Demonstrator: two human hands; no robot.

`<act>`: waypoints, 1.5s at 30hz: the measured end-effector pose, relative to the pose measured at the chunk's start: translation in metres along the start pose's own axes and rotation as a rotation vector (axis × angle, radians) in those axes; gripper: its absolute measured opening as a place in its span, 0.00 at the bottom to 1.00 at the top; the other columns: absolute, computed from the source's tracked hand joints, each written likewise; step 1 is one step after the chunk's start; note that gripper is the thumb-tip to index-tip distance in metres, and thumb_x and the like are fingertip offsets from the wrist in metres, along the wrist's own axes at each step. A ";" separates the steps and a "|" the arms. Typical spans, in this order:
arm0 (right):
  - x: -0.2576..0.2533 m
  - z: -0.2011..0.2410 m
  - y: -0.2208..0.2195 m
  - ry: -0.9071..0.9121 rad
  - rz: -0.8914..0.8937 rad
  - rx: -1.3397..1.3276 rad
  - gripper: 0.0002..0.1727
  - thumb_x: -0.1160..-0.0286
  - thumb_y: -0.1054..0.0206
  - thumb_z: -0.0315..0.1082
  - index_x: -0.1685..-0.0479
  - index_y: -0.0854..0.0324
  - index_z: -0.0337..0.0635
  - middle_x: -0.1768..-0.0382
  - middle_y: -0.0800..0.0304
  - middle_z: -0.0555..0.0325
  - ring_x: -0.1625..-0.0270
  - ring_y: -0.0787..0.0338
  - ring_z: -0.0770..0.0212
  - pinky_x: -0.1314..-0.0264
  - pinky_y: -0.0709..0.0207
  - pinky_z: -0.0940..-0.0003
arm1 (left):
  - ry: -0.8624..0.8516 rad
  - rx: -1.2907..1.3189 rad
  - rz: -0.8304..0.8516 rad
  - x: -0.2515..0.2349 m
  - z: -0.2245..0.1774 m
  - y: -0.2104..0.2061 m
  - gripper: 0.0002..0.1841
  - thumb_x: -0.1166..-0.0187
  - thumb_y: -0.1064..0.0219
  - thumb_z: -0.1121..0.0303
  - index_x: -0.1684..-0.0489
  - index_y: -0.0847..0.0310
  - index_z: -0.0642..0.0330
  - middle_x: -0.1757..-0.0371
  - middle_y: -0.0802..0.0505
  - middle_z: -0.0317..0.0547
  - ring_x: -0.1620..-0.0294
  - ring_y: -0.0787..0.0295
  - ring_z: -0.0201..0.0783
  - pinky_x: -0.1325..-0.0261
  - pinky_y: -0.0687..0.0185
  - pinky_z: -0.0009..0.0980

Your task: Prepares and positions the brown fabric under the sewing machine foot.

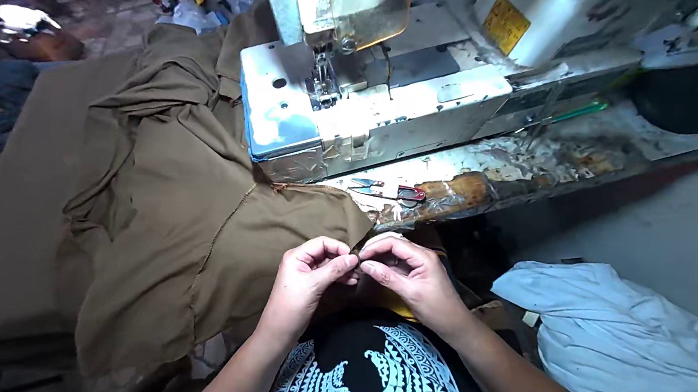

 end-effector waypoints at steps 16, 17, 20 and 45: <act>0.004 -0.035 0.030 -0.151 -0.127 -0.321 0.06 0.28 0.36 0.25 0.60 0.18 0.46 0.66 0.14 0.71 0.65 0.15 0.79 0.59 0.19 0.81 | 0.193 0.172 0.038 -0.016 0.016 -0.025 0.12 0.19 0.42 0.82 0.68 0.13 0.62 0.71 0.04 0.44 0.68 0.04 0.34 0.55 0.06 0.29; 0.006 -0.035 0.026 -0.178 -0.101 -0.353 0.07 0.25 0.33 0.29 0.53 0.21 0.49 0.65 0.14 0.72 0.64 0.15 0.78 0.57 0.18 0.80 | 0.189 0.124 0.055 -0.014 0.016 -0.025 0.10 0.18 0.42 0.81 0.66 0.14 0.62 0.70 0.04 0.42 0.67 0.04 0.33 0.54 0.06 0.29; -0.002 -0.013 0.012 -0.140 -0.055 -0.105 0.27 0.30 0.22 0.35 0.35 0.30 0.46 0.66 0.15 0.70 0.65 0.14 0.81 0.57 0.18 0.85 | 0.092 -0.101 0.140 -0.006 0.013 -0.024 0.06 0.14 0.41 0.75 0.60 0.18 0.60 0.66 0.06 0.34 0.64 0.06 0.29 0.52 0.08 0.28; -0.001 0.002 -0.028 0.421 -0.200 0.877 0.19 0.32 0.33 0.28 0.40 0.15 0.38 0.46 0.10 0.42 0.42 0.10 0.53 0.36 0.18 0.61 | -0.334 0.378 0.288 0.058 -0.059 0.054 0.09 0.15 0.37 0.59 0.52 0.12 0.48 0.52 0.06 0.30 0.48 0.10 0.23 0.42 0.15 0.23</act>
Point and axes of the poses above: each hand's wrist, its own x-axis away from the middle knuckle, its own y-axis out of the back of the hand, z = x × y, the point moved 6 cm from there along -x, towards the middle knuckle
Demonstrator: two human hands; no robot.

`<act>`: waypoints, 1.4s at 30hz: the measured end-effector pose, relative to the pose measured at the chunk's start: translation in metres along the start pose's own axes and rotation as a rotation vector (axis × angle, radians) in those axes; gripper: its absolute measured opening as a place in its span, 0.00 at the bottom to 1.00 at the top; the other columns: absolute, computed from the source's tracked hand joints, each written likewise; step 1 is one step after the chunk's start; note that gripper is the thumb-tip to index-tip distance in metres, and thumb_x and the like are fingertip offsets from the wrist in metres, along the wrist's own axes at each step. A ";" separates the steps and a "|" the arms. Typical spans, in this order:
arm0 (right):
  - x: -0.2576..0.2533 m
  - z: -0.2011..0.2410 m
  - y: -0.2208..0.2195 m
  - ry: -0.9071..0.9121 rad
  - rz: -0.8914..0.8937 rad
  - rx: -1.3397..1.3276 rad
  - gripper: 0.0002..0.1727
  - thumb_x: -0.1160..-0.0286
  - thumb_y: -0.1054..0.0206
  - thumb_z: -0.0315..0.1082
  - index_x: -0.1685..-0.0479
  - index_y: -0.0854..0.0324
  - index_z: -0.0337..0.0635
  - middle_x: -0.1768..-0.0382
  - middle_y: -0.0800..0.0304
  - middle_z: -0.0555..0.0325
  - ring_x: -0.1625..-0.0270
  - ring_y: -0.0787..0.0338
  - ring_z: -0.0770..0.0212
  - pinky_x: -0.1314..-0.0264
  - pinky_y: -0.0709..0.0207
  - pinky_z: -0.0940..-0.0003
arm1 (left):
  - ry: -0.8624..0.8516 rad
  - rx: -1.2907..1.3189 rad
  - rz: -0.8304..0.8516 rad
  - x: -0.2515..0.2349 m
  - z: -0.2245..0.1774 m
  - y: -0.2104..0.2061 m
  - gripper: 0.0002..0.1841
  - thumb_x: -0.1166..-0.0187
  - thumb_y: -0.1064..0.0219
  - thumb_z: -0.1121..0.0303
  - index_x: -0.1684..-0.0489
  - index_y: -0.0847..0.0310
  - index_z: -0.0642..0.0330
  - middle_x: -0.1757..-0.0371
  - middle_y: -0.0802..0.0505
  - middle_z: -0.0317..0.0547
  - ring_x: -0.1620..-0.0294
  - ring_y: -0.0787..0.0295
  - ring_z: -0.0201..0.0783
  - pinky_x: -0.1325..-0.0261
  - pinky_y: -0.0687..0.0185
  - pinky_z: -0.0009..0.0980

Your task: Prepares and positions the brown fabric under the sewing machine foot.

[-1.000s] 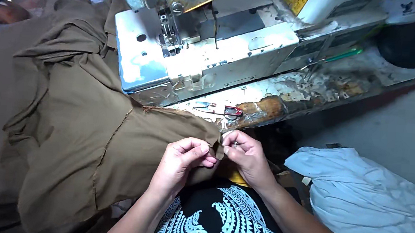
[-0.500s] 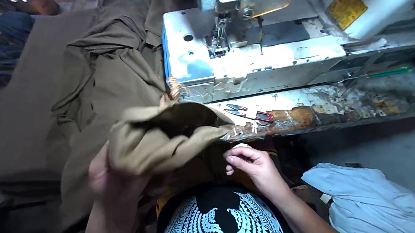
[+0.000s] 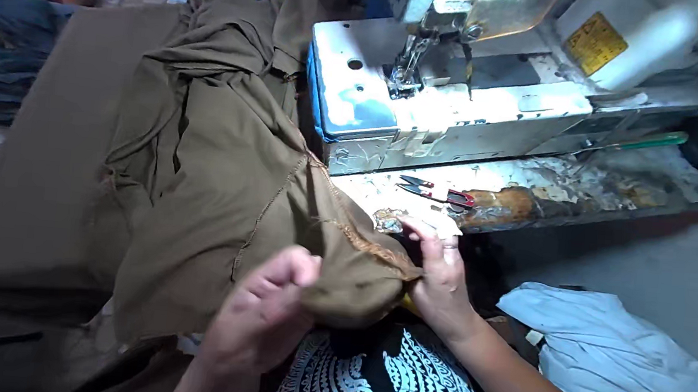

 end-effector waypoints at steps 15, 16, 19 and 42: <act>-0.047 -0.001 0.010 -0.510 0.529 -1.515 0.14 0.23 0.29 0.33 0.41 0.16 0.56 0.59 0.09 0.71 0.75 0.19 0.85 0.78 0.27 0.91 | -0.208 -0.927 -0.359 0.023 -0.040 0.037 0.08 0.26 0.24 0.59 0.53 0.06 0.41 0.58 0.11 0.20 0.54 0.19 0.16 0.49 0.24 0.12; -0.050 -0.001 0.016 -0.418 0.490 -1.431 0.14 0.24 0.27 0.33 0.42 0.13 0.54 0.57 0.09 0.71 0.73 0.18 0.84 0.76 0.25 0.91 | -0.234 -1.013 -0.379 0.023 -0.042 0.032 0.09 0.27 0.24 0.59 0.51 0.06 0.41 0.57 0.12 0.20 0.53 0.20 0.15 0.48 0.25 0.11; -0.053 0.003 0.028 -0.228 0.347 -1.033 0.19 0.28 0.23 0.41 0.37 0.11 0.57 0.50 0.09 0.78 0.63 0.16 0.87 0.64 0.21 0.92 | -0.301 -1.124 -0.407 0.021 -0.045 0.016 0.08 0.25 0.25 0.63 0.53 0.06 0.45 0.59 0.13 0.23 0.55 0.21 0.15 0.50 0.26 0.09; -0.049 0.043 0.020 0.020 0.223 -0.640 0.14 0.23 0.27 0.37 0.42 0.06 0.54 0.47 0.04 0.68 0.46 0.11 0.82 0.41 0.20 0.88 | -0.372 -1.211 -0.440 0.040 -0.054 0.024 0.09 0.25 0.24 0.63 0.50 0.05 0.46 0.64 0.18 0.28 0.61 0.25 0.15 0.57 0.30 0.08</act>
Point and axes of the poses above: each hand's wrist, its own x-axis away from the middle knuckle, its own y-axis out of the back of the hand, z = x × y, the point moved 6 cm from there along -x, towards the middle knuckle
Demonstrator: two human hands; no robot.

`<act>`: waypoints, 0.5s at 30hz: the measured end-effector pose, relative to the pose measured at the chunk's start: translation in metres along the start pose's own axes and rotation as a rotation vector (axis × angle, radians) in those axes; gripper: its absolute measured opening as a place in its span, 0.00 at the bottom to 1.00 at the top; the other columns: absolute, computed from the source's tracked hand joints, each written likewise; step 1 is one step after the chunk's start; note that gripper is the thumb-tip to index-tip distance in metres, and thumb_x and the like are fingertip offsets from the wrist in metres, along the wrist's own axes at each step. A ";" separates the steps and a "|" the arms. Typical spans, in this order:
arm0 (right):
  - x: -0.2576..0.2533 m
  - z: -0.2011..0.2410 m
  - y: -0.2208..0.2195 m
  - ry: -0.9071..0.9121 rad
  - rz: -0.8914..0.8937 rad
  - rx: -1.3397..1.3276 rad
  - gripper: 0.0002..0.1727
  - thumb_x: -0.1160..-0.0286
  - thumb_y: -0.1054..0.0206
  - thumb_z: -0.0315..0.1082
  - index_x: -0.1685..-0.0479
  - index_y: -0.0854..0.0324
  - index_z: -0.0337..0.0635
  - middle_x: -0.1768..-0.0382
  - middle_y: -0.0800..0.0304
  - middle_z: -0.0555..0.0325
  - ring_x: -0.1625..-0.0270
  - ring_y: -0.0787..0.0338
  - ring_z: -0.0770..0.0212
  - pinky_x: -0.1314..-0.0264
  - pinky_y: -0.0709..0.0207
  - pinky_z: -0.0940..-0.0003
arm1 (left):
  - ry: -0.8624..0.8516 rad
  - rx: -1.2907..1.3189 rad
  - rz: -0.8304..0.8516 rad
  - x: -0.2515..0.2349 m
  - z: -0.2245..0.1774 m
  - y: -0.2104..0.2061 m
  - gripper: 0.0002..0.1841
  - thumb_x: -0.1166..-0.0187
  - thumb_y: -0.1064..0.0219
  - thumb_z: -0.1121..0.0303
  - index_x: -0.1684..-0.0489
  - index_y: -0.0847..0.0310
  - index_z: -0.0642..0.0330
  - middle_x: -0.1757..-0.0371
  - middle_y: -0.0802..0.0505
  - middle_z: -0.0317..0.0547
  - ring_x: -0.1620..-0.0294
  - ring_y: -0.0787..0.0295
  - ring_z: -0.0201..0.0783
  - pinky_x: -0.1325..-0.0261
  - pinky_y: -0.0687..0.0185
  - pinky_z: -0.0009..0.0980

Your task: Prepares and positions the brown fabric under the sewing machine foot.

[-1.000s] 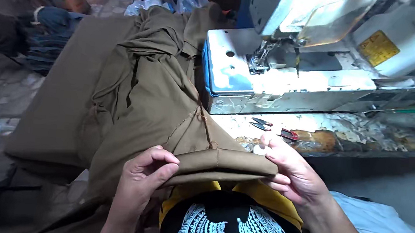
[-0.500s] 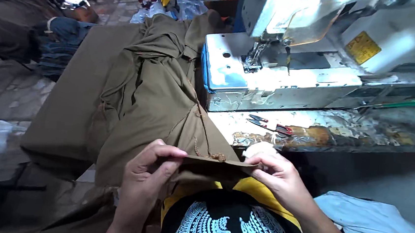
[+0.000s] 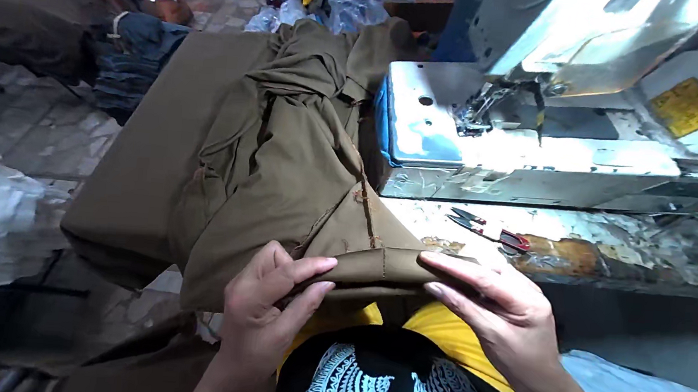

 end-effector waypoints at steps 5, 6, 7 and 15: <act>0.019 0.014 0.007 0.250 -0.185 0.329 0.10 0.16 0.32 0.41 0.49 0.07 0.52 0.61 0.17 0.62 0.51 0.19 0.78 0.42 0.30 0.85 | -0.243 -0.126 -0.113 0.007 -0.017 0.003 0.05 0.18 0.29 0.62 0.52 0.09 0.44 0.56 0.18 0.29 0.51 0.22 0.18 0.45 0.27 0.13; 0.020 0.015 0.009 0.251 -0.181 0.333 0.10 0.15 0.33 0.42 0.49 0.08 0.54 0.55 0.14 0.63 0.44 0.18 0.76 0.35 0.29 0.82 | -0.216 -0.135 -0.109 0.006 -0.014 0.002 0.05 0.16 0.32 0.59 0.52 0.10 0.42 0.51 0.17 0.27 0.44 0.21 0.19 0.39 0.27 0.15; 0.020 0.015 0.011 0.254 -0.168 0.335 0.09 0.15 0.33 0.43 0.50 0.08 0.54 0.51 0.12 0.62 0.39 0.18 0.75 0.30 0.28 0.79 | -0.143 -0.098 -0.081 0.001 -0.008 0.000 0.07 0.14 0.35 0.57 0.53 0.11 0.41 0.46 0.16 0.25 0.38 0.21 0.20 0.33 0.26 0.17; -0.019 -0.018 0.022 -0.289 0.020 -0.517 0.12 0.18 0.37 0.32 0.73 0.15 0.48 0.75 0.14 0.74 0.71 0.17 0.84 0.66 0.23 0.87 | -0.176 -0.165 0.254 -0.153 -0.045 -0.070 0.07 0.19 0.35 0.71 0.55 0.10 0.56 0.57 0.07 0.29 0.54 0.12 0.17 0.47 0.17 0.16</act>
Point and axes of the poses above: each hand's wrist, its own x-axis away from the middle knuckle, its own y-axis out of the back of the hand, z = x × y, the point moved 6 cm from there along -x, towards the middle knuckle
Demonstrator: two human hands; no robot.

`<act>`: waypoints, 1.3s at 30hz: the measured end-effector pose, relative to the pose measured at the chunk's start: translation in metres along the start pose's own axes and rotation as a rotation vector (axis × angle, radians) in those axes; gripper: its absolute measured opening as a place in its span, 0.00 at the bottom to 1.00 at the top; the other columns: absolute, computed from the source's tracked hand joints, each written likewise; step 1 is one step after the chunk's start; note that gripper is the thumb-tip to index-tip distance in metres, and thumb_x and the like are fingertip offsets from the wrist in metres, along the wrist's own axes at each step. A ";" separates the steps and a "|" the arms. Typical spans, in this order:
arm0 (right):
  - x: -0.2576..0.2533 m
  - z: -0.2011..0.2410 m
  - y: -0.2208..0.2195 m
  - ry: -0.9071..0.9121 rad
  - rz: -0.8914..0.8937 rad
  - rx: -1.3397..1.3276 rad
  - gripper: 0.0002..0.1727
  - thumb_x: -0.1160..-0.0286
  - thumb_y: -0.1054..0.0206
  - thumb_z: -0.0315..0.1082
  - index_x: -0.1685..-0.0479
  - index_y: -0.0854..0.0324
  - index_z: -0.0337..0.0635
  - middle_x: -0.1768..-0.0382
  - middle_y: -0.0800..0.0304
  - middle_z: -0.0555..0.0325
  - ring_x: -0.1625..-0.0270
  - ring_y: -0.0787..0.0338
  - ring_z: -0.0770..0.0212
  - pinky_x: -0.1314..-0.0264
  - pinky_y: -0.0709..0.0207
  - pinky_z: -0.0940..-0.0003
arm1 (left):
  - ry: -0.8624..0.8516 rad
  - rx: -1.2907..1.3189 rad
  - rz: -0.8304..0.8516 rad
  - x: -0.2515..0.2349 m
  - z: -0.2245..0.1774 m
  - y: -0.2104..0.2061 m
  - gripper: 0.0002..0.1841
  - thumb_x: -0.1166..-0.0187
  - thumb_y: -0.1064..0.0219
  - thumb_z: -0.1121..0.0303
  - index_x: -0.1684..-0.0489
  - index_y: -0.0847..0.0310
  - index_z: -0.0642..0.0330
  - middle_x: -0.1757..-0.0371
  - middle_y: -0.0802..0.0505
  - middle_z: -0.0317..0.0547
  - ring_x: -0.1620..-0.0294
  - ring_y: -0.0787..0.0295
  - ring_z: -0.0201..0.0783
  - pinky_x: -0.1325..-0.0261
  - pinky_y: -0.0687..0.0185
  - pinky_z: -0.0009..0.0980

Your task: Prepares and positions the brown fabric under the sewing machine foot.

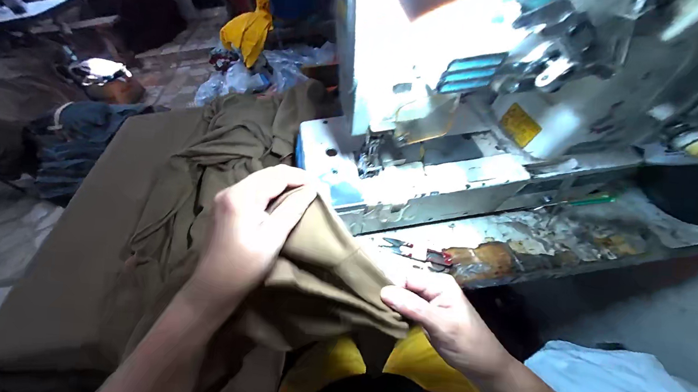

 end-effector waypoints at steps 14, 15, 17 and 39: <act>-0.067 -0.030 0.033 -0.137 -0.184 -0.073 0.20 0.14 0.48 0.27 0.77 0.18 0.42 0.81 0.13 0.71 0.80 0.17 0.81 0.77 0.23 0.86 | -0.187 -0.387 0.169 -0.113 0.078 -0.106 0.19 0.30 0.29 0.64 0.52 0.14 0.76 0.50 0.08 0.73 0.42 0.12 0.69 0.39 0.24 0.64; -0.068 -0.031 0.033 -0.130 -0.174 -0.028 0.20 0.13 0.48 0.28 0.77 0.18 0.42 0.81 0.12 0.71 0.80 0.17 0.81 0.75 0.23 0.86 | -0.152 -0.378 0.189 -0.116 0.078 -0.106 0.20 0.29 0.28 0.66 0.48 0.15 0.77 0.48 0.09 0.74 0.40 0.13 0.70 0.36 0.25 0.66; -0.068 -0.031 0.036 -0.113 -0.109 0.140 0.20 0.12 0.46 0.32 0.76 0.17 0.42 0.78 0.11 0.71 0.78 0.17 0.82 0.73 0.23 0.85 | -0.005 -0.374 0.262 -0.121 0.075 -0.105 0.22 0.25 0.27 0.66 0.40 0.18 0.77 0.41 0.11 0.75 0.34 0.16 0.70 0.31 0.28 0.67; -0.078 0.014 0.050 0.059 -0.181 0.407 0.20 0.20 0.42 0.24 0.31 0.19 0.38 0.66 0.09 0.67 0.85 0.22 0.83 0.82 0.23 0.88 | -0.408 0.027 -0.366 -0.059 0.028 -0.048 0.05 0.23 0.40 0.79 0.64 0.19 0.67 0.54 0.10 0.50 0.43 0.14 0.35 0.35 0.21 0.28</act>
Point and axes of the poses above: each hand's wrist, its own x-axis away from the middle knuckle, its own y-axis out of the back of the hand, z = x × y, the point moved 6 cm from there along -x, towards the middle knuckle
